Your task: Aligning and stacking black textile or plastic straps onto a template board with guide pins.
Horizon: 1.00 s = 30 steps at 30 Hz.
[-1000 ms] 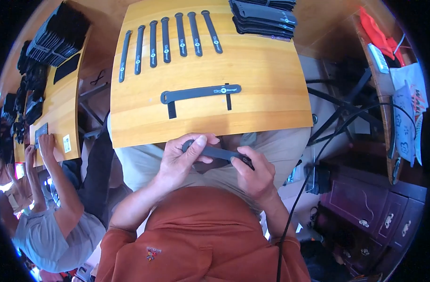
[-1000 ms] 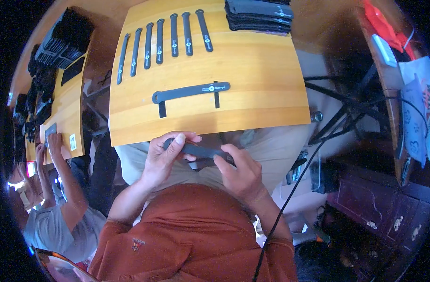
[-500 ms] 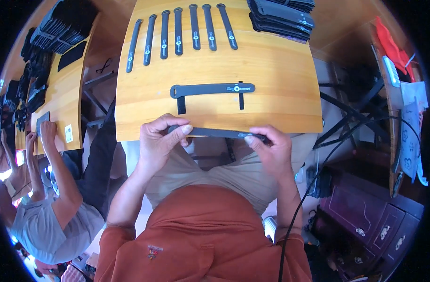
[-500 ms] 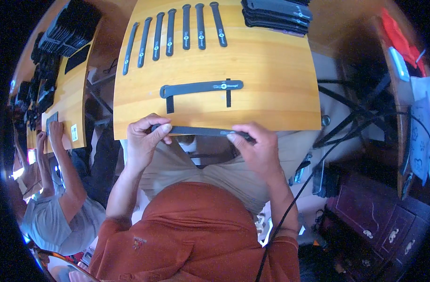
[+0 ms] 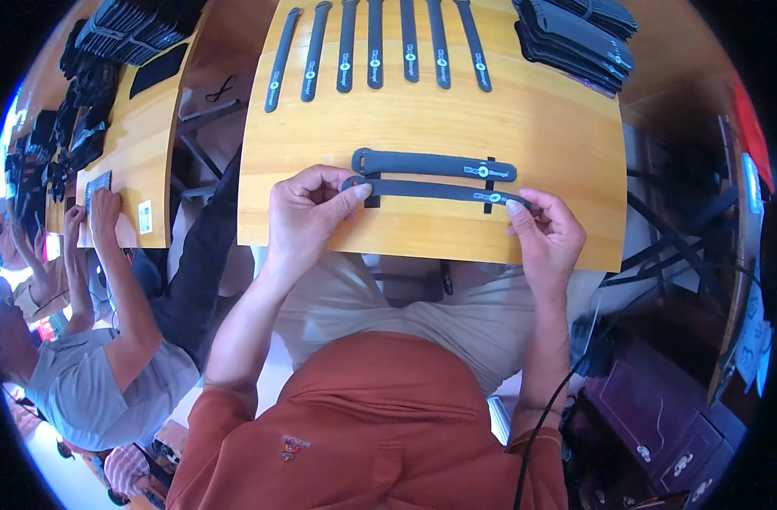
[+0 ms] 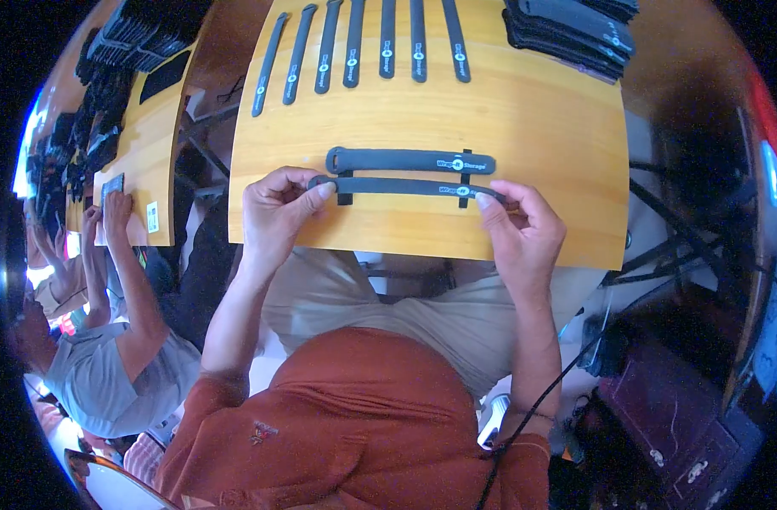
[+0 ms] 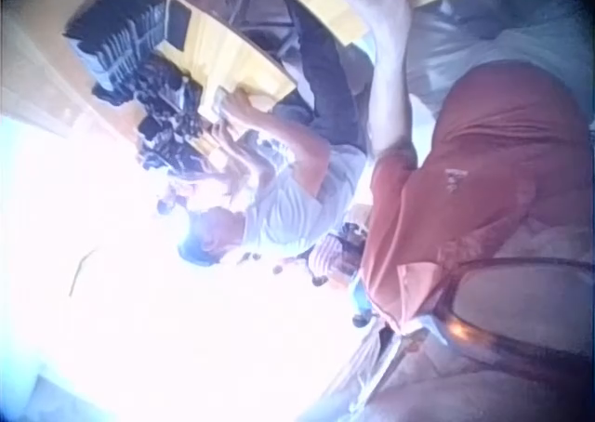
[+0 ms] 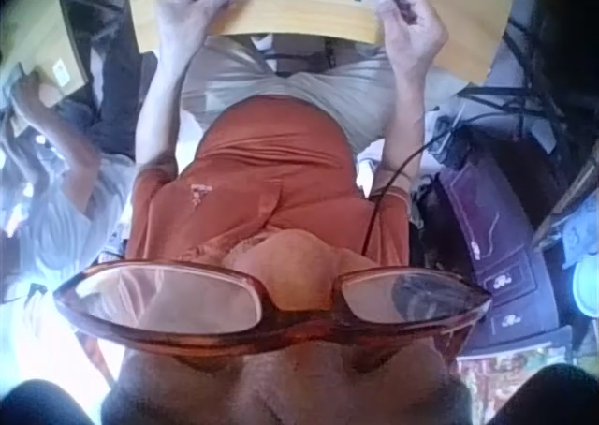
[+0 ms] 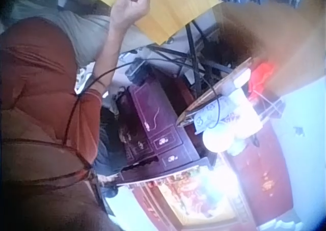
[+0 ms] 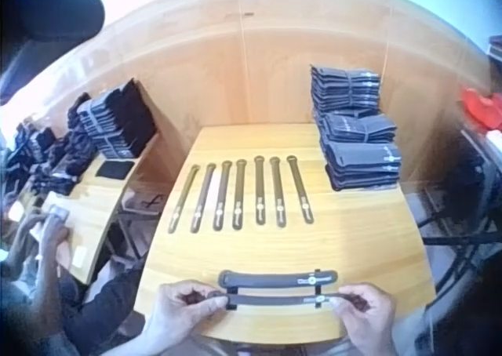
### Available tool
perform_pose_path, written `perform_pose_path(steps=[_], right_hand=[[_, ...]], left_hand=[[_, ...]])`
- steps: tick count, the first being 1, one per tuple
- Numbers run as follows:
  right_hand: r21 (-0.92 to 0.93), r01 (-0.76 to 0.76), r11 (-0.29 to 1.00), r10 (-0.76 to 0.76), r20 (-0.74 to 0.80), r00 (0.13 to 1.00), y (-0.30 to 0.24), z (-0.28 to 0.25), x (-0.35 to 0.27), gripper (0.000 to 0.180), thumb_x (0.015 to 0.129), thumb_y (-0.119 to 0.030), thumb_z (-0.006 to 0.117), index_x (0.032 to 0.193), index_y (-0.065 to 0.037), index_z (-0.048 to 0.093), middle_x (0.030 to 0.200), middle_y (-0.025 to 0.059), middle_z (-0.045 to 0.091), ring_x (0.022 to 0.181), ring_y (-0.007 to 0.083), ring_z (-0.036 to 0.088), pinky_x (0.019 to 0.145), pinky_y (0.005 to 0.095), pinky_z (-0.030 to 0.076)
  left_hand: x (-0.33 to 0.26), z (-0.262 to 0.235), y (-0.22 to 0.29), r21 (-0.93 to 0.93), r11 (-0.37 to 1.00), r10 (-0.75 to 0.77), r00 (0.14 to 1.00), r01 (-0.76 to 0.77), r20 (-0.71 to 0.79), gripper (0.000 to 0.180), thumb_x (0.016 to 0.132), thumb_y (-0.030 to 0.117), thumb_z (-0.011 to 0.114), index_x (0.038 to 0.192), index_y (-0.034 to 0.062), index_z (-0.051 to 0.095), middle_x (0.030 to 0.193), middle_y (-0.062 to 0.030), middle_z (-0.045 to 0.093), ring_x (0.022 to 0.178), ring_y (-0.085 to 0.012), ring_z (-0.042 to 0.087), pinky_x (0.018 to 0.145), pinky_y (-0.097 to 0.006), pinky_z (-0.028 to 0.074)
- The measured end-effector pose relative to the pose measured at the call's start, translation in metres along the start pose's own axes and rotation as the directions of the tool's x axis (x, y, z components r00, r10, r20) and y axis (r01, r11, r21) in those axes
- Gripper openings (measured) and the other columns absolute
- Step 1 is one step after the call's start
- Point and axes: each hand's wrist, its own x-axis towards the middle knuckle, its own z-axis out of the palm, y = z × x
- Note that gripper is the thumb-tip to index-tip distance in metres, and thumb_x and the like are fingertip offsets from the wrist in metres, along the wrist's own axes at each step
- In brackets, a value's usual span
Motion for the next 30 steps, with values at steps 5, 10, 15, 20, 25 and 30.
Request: perform_pose_path(steps=[5, 10, 15, 20, 25, 30], right_hand=[[-0.044, 0.050, 0.998, -0.050, -0.014, 0.999, 0.006, 0.004, 0.013, 0.020, 0.097, -0.007, 0.073, 0.113, 0.003, 0.073, 0.092, 0.0053, 0.071, 0.071, 0.0087, 0.063, 0.064, 0.0234, 0.054], [-0.079, 0.069, 0.994, -0.066, 0.036, 0.997, 0.003, 0.006, 0.026, 0.019, 0.097, -0.005, 0.071, 0.114, 0.004, 0.073, 0.091, 0.0060, 0.069, 0.068, 0.0082, 0.061, 0.060, 0.0228, 0.052], [-0.127, 0.067, 0.990, -0.065, 0.019, 0.998, 0.005, 0.008, 0.032, 0.017, 0.098, -0.004, 0.070, 0.113, 0.005, 0.073, 0.091, 0.0056, 0.068, 0.068, 0.0076, 0.060, 0.058, 0.0226, 0.050], [-0.152, 0.071, 0.986, -0.073, -0.005, 0.997, 0.008, 0.008, 0.035, 0.017, 0.098, -0.004, 0.069, 0.111, 0.005, 0.073, 0.090, 0.0052, 0.067, 0.065, 0.0069, 0.057, 0.055, 0.0217, 0.046], [-0.149, 0.038, 0.988, -0.040, -0.007, 0.999, 0.004, 0.010, 0.034, 0.016, 0.098, -0.003, 0.068, 0.111, 0.006, 0.073, 0.090, 0.0053, 0.067, 0.064, 0.0070, 0.057, 0.054, 0.0220, 0.045], [-0.224, 0.113, 0.968, -0.122, -0.028, 0.992, 0.009, 0.011, 0.035, 0.015, 0.098, -0.001, 0.068, 0.110, 0.006, 0.073, 0.091, 0.0065, 0.068, 0.064, 0.0073, 0.057, 0.055, 0.0223, 0.044]], left_hand=[[0.012, 0.000, 0.003, 0.046, 0.998, -0.048, 0.999, 0.049, -0.019, 0.019, 0.099, 0.008, 0.072, 0.112, -0.0050, 0.074, 0.077, -0.0019, 0.069, 0.068, -0.0045, 0.060, 0.064, -0.020, 0.050], [0.021, -0.003, 0.000, 0.129, 0.988, -0.081, 0.996, 0.086, -0.042, 0.018, 0.100, 0.008, 0.070, 0.111, -0.0056, 0.074, 0.076, -0.0020, 0.070, 0.067, -0.0042, 0.060, 0.063, -0.020, 0.050], [0.030, -0.006, -0.003, 0.174, 0.974, -0.135, 0.989, 0.144, -0.063, 0.013, 0.097, 0.006, 0.072, 0.105, -0.0052, 0.074, 0.076, -0.0017, 0.070, 0.064, -0.0038, 0.059, 0.060, -0.020, 0.049], [0.031, -0.004, 0.000, 0.186, 0.969, -0.153, 0.986, 0.162, -0.062, 0.011, 0.096, 0.004, 0.073, 0.102, -0.0051, 0.074, 0.074, -0.0022, 0.070, 0.063, -0.0042, 0.060, 0.058, -0.021, 0.050], [0.031, -0.006, -0.001, 0.184, 0.971, -0.146, 0.988, 0.153, -0.050, 0.011, 0.096, 0.004, 0.073, 0.102, -0.0055, 0.074, 0.074, -0.0025, 0.070, 0.064, -0.0045, 0.060, 0.059, -0.021, 0.050], [0.034, -0.006, 0.001, 0.202, 0.965, -0.161, 0.986, 0.165, -0.035, 0.011, 0.096, 0.003, 0.072, 0.101, -0.0057, 0.074, 0.075, -0.0030, 0.071, 0.064, -0.0048, 0.061, 0.060, -0.021, 0.051]])
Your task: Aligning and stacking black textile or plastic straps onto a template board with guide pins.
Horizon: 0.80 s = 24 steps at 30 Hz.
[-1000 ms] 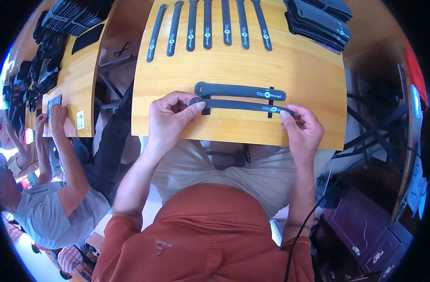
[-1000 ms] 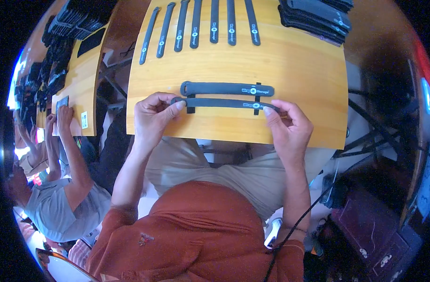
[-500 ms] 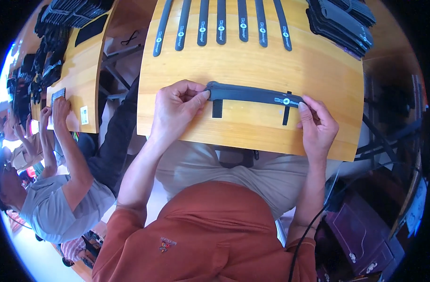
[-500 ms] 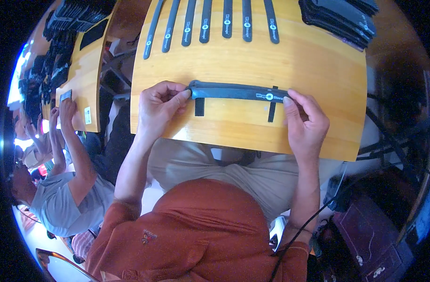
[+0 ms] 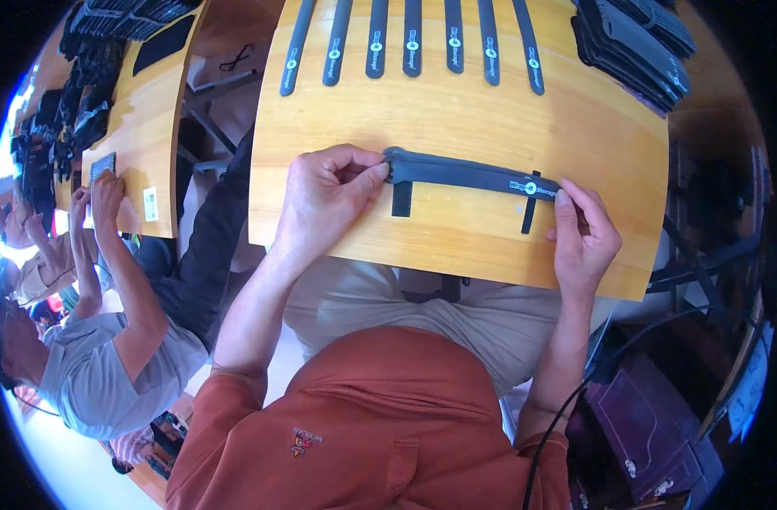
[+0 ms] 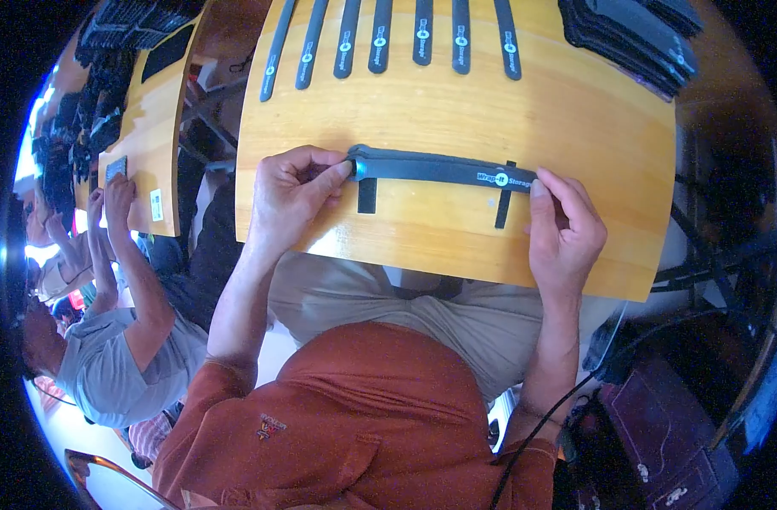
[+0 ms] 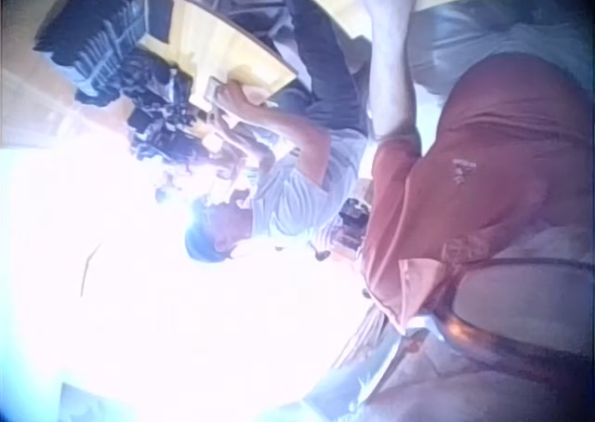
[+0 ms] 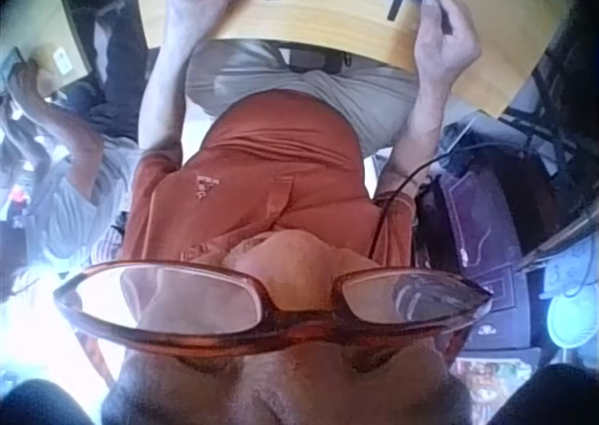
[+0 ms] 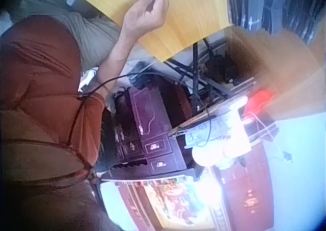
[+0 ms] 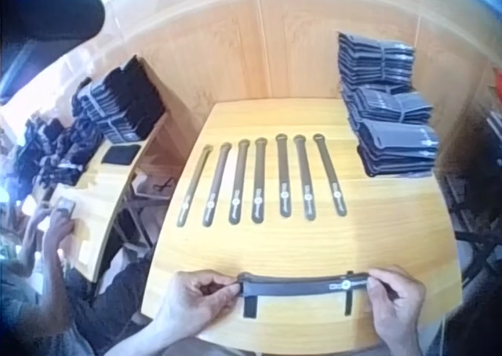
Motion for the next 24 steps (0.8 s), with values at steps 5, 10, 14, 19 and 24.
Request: perform_pose_path(steps=[5, 10, 14, 19, 24], right_hand=[[-0.038, 0.024, 0.999, -0.024, -0.004, 1.000, 0.0002, -0.0011, -0.0001, 0.014, 0.095, 0.003, 0.068, 0.107, 0.006, 0.074, 0.090, 0.0073, 0.069, 0.064, 0.0071, 0.058, 0.055, 0.0220, 0.044], [-0.009, -0.050, 0.999, 0.050, 0.012, 0.999, -0.0044, -0.0012, -0.0019, 0.013, 0.094, 0.004, 0.069, 0.106, 0.006, 0.074, 0.090, 0.0075, 0.070, 0.068, 0.0074, 0.059, 0.057, 0.0218, 0.045], [-0.066, -0.006, 0.998, 0.004, -0.019, 1.000, 0.0021, -0.0007, -0.0025, 0.012, 0.093, 0.003, 0.070, 0.104, 0.005, 0.075, 0.090, 0.0076, 0.070, 0.071, 0.0076, 0.060, 0.059, 0.0214, 0.045], [-0.069, -0.009, 0.998, 0.009, -0.010, 1.000, 0.0007, -0.0007, -0.0020, 0.011, 0.093, 0.002, 0.071, 0.103, 0.004, 0.075, 0.090, 0.0074, 0.070, 0.072, 0.0076, 0.060, 0.059, 0.0209, 0.043], [-0.087, -0.019, 0.996, 0.019, 0.001, 1.000, -0.0012, -0.0012, -0.0014, 0.010, 0.093, 0.001, 0.072, 0.102, 0.004, 0.075, 0.089, 0.0070, 0.070, 0.072, 0.0075, 0.059, 0.058, 0.0204, 0.043]], left_hand=[[0.0009, -0.0006, 0.0014, 0.005, 1.000, -0.015, 1.000, 0.015, 0.002, 0.011, 0.094, 0.003, 0.074, 0.101, -0.0051, 0.076, 0.077, -0.0032, 0.072, 0.065, -0.0042, 0.062, 0.060, -0.021, 0.050], [0.0007, -0.0021, 0.0006, 0.002, 1.000, -0.011, 1.000, 0.011, 0.005, 0.011, 0.094, 0.003, 0.075, 0.101, -0.0050, 0.076, 0.077, -0.0030, 0.072, 0.066, -0.0038, 0.061, 0.059, -0.020, 0.049], [0.0005, -0.0019, -0.0006, -0.003, 0.999, -0.040, 0.999, 0.040, 0.005, 0.012, 0.093, 0.004, 0.075, 0.101, -0.0052, 0.076, 0.077, -0.0032, 0.073, 0.067, -0.0040, 0.062, 0.060, -0.020, 0.050], [0.0009, -0.0015, -0.0014, 0.013, 0.999, -0.045, 0.999, 0.045, -0.011, 0.012, 0.092, 0.003, 0.076, 0.101, -0.0054, 0.076, 0.080, -0.0040, 0.074, 0.070, -0.0048, 0.064, 0.063, -0.020, 0.051], [0.0013, -0.0010, 0.0010, -0.006, 0.997, -0.073, 0.997, 0.073, -0.009, 0.013, 0.092, 0.003, 0.076, 0.101, -0.0058, 0.076, 0.081, -0.0045, 0.075, 0.071, -0.0053, 0.065, 0.065, -0.020, 0.053]])
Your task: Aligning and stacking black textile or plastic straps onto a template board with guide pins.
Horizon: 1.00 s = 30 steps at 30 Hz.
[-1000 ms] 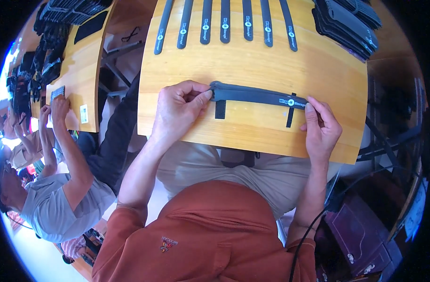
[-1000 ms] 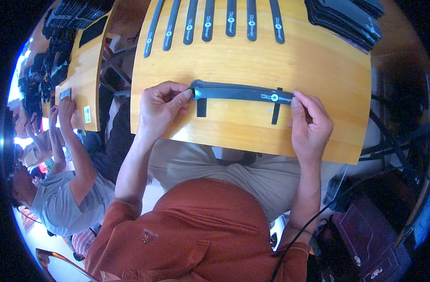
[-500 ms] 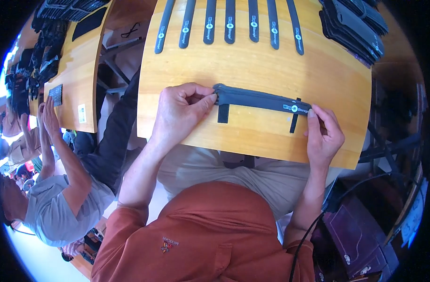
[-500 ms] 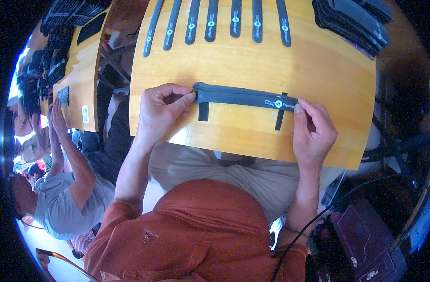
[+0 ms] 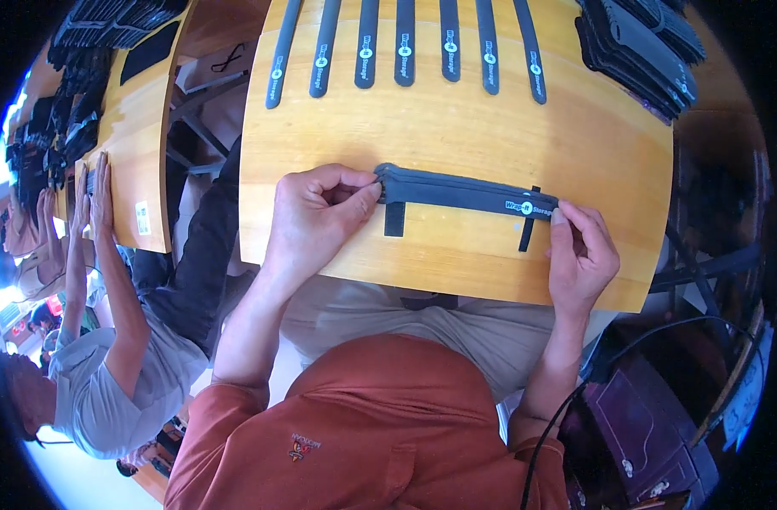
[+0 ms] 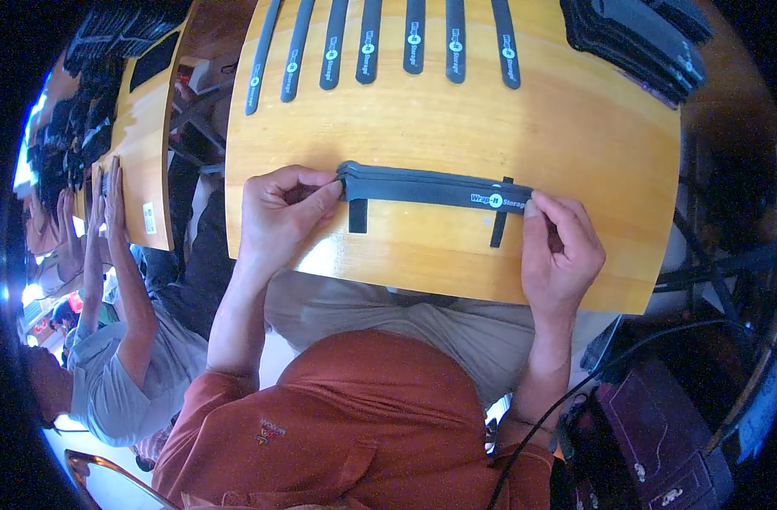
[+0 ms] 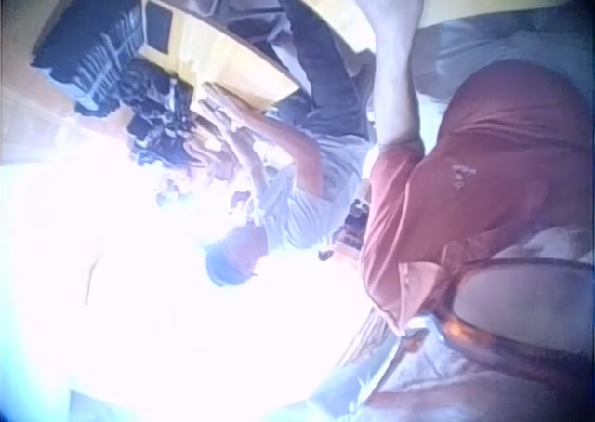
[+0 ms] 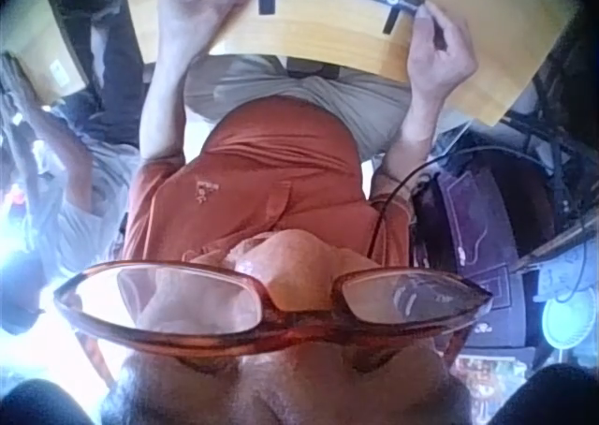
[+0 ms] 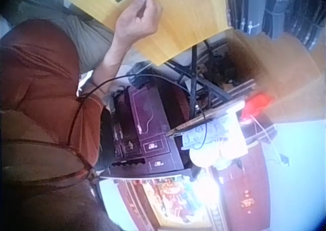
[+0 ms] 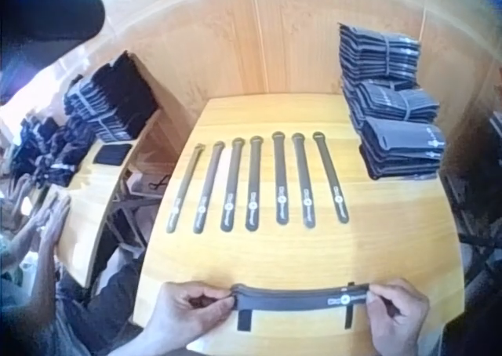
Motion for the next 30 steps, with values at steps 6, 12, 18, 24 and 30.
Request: perform_pose_path(steps=[6, 12, 18, 24, 30], right_hand=[[0.032, 0.040, 0.999, -0.039, -0.018, 0.999, -0.0003, 0.0015, -0.0005, 0.010, 0.092, 0.003, 0.072, 0.101, 0.004, 0.075, 0.088, 0.0069, 0.070, 0.070, 0.0071, 0.058, 0.058, 0.0202, 0.043], [-0.006, 0.059, 0.998, -0.059, -0.032, 0.998, 0.0018, 0.0031, -0.0011, 0.012, 0.090, 0.006, 0.072, 0.101, 0.004, 0.075, 0.089, 0.0090, 0.071, 0.068, 0.0086, 0.061, 0.058, 0.0211, 0.045], [-0.043, 0.088, 0.995, -0.090, -0.032, 0.995, -0.0021, 0.0043, 0.0003, 0.011, 0.089, 0.006, 0.072, 0.098, 0.002, 0.074, 0.088, 0.0097, 0.071, 0.066, 0.0103, 0.063, 0.055, 0.0234, 0.047], [-0.021, 0.115, 0.993, -0.116, -0.054, 0.992, 0.0028, 0.0062, -0.0004, 0.011, 0.087, 0.007, 0.072, 0.097, 0.002, 0.074, 0.087, 0.0103, 0.071, 0.066, 0.0120, 0.064, 0.055, 0.0247, 0.048], [-0.047, 0.119, 0.992, -0.121, -0.048, 0.991, 0.0002, 0.0044, 0.0006, 0.012, 0.085, 0.008, 0.072, 0.096, 0.002, 0.074, 0.086, 0.0110, 0.071, 0.067, 0.0142, 0.065, 0.055, 0.0263, 0.049]], left_hand=[[0.0012, 0.0002, -0.0032, -0.024, 1.000, -0.007, 1.000, 0.007, 0.010, 0.011, 0.092, 0.003, 0.076, 0.101, -0.0051, 0.076, 0.080, -0.0036, 0.074, 0.070, -0.0044, 0.064, 0.063, -0.020, 0.052], [0.0016, 0.0018, -0.0053, -0.083, 0.996, -0.030, 1.000, 0.030, 0.011, 0.009, 0.093, 0.003, 0.076, 0.099, -0.0039, 0.076, 0.077, -0.0024, 0.072, 0.067, -0.0040, 0.063, 0.061, -0.019, 0.051], [0.0022, 0.0008, -0.0060, -0.059, 0.998, -0.004, 1.000, 0.004, -0.002, 0.008, 0.094, 0.003, 0.076, 0.098, -0.0042, 0.075, 0.076, -0.0029, 0.072, 0.065, -0.0042, 0.063, 0.059, -0.019, 0.050], [0.0021, 0.0019, -0.0030, -0.040, 0.999, 0.003, 1.000, -0.003, -0.010, 0.007, 0.094, 0.002, 0.075, 0.097, -0.0046, 0.075, 0.075, -0.0031, 0.071, 0.065, -0.0041, 0.063, 0.059, -0.019, 0.049], [0.0015, 0.0025, 0.0000, -0.033, 0.999, 0.012, 1.000, -0.012, -0.004, 0.006, 0.094, 0.001, 0.075, 0.096, -0.0047, 0.075, 0.074, -0.0028, 0.070, 0.064, -0.0042, 0.062, 0.059, -0.019, 0.049]])
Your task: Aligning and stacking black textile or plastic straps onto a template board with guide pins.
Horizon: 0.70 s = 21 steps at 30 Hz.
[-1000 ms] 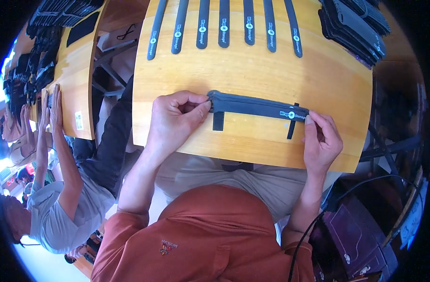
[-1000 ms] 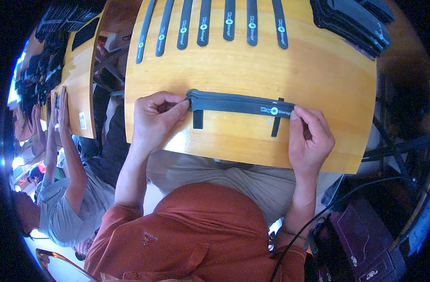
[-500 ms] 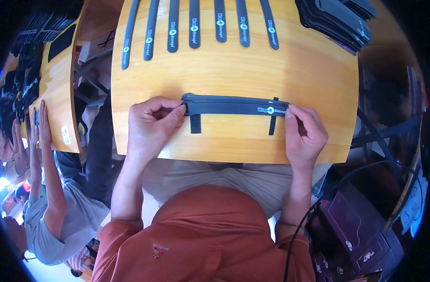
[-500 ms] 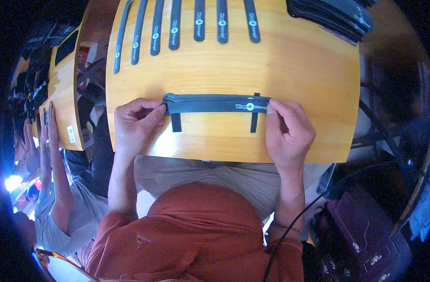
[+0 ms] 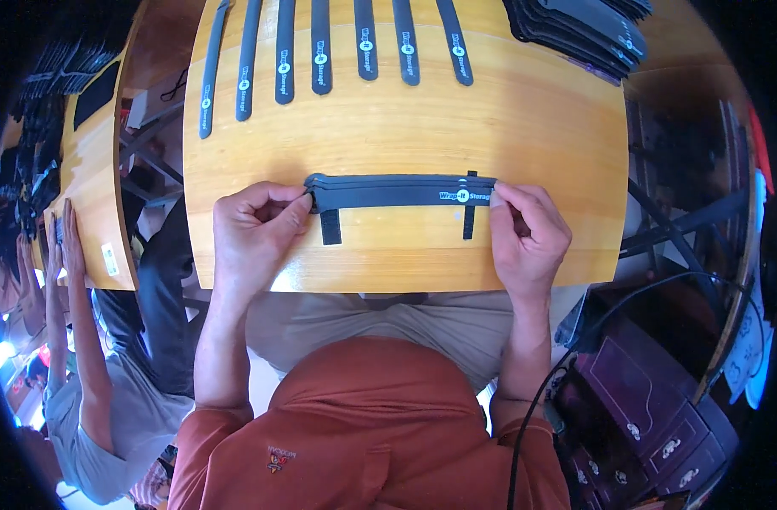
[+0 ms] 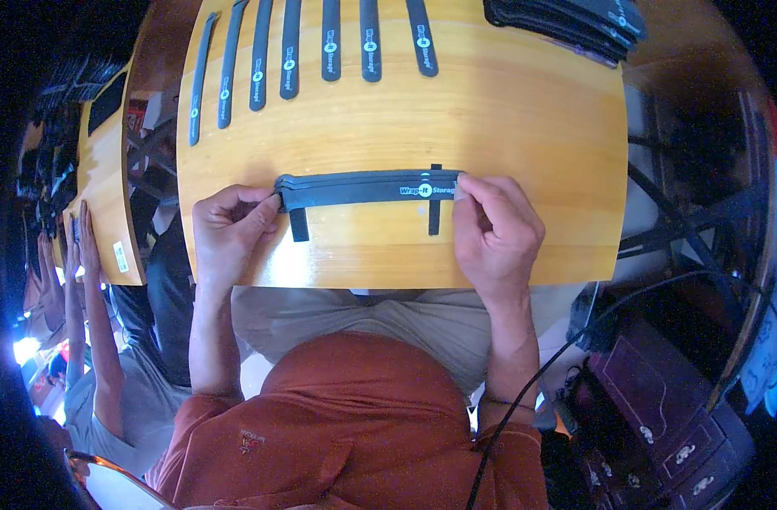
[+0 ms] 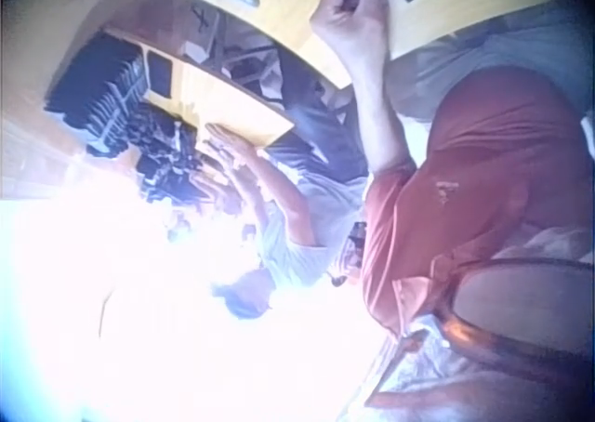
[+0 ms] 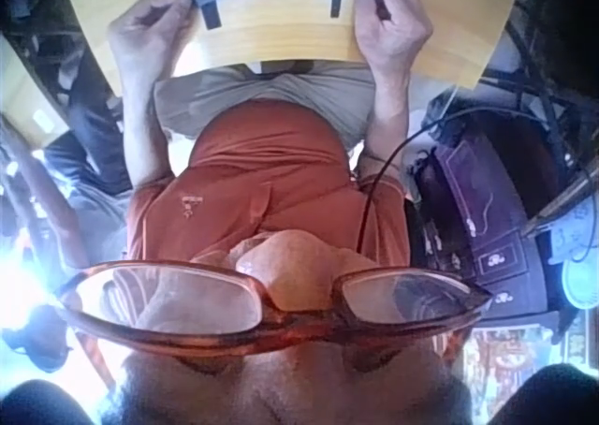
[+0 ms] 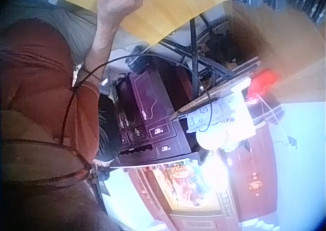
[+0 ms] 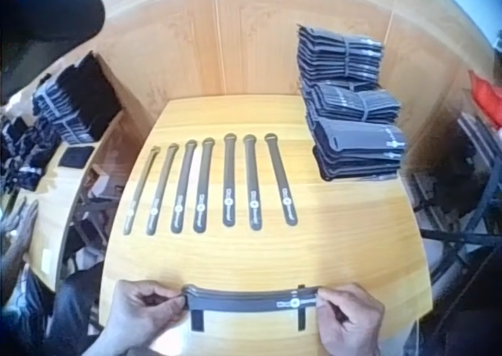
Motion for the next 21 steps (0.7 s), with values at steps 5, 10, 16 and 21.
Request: perform_pose_path(steps=[5, 10, 16, 21], right_hand=[[-0.011, 0.028, 1.000, -0.028, 0.005, 1.000, 0.000, 0.000, 0.000, 0.013, 0.085, 0.008, 0.072, 0.096, 0.002, 0.073, 0.085, 0.0117, 0.070, 0.068, 0.0177, 0.066, 0.056, 0.0281, 0.050], [-0.027, 0.018, 0.999, -0.018, 0.015, 1.000, 0.001, 0.003, -0.002, 0.012, 0.084, 0.008, 0.072, 0.095, 0.002, 0.073, 0.084, 0.0122, 0.070, 0.067, 0.0196, 0.066, 0.057, 0.0291, 0.051], [-0.021, 0.016, 1.000, -0.016, 0.012, 1.000, 0.002, 0.001, 0.001, 0.012, 0.086, 0.007, 0.071, 0.098, 0.003, 0.074, 0.087, 0.0115, 0.070, 0.069, 0.0155, 0.066, 0.058, 0.0263, 0.050], [-0.040, 0.005, 0.999, -0.003, 0.048, 0.999, 0.000, -0.001, 0.001, 0.014, 0.088, 0.007, 0.070, 0.100, 0.003, 0.075, 0.089, 0.0107, 0.071, 0.070, 0.0126, 0.065, 0.059, 0.0247, 0.050]], left_hand=[[-0.002, 0.001, 0.005, 0.011, 1.000, -0.015, 1.000, 0.015, -0.012, 0.005, 0.093, 0.000, 0.074, 0.095, -0.0046, 0.075, 0.074, -0.0025, 0.070, 0.063, -0.0041, 0.061, 0.058, -0.018, 0.048], [-0.003, 0.000, 0.007, 0.012, 0.998, -0.060, 0.998, 0.060, -0.028, 0.006, 0.093, 0.001, 0.075, 0.095, -0.0050, 0.075, 0.074, -0.0022, 0.070, 0.063, -0.0041, 0.061, 0.057, -0.018, 0.047], [0.003, 0.001, 0.003, -0.036, 0.999, -0.038, 0.999, 0.038, -0.009, 0.008, 0.092, 0.001, 0.075, 0.098, -0.0055, 0.075, 0.076, -0.0029, 0.072, 0.065, -0.0045, 0.062, 0.059, -0.019, 0.049], [0.003, -0.001, -0.001, -0.016, 1.000, 0.014, 1.000, -0.014, 0.014, 0.010, 0.092, 0.001, 0.076, 0.098, -0.0061, 0.075, 0.077, -0.0043, 0.073, 0.066, -0.0045, 0.063, 0.061, -0.020, 0.050]])
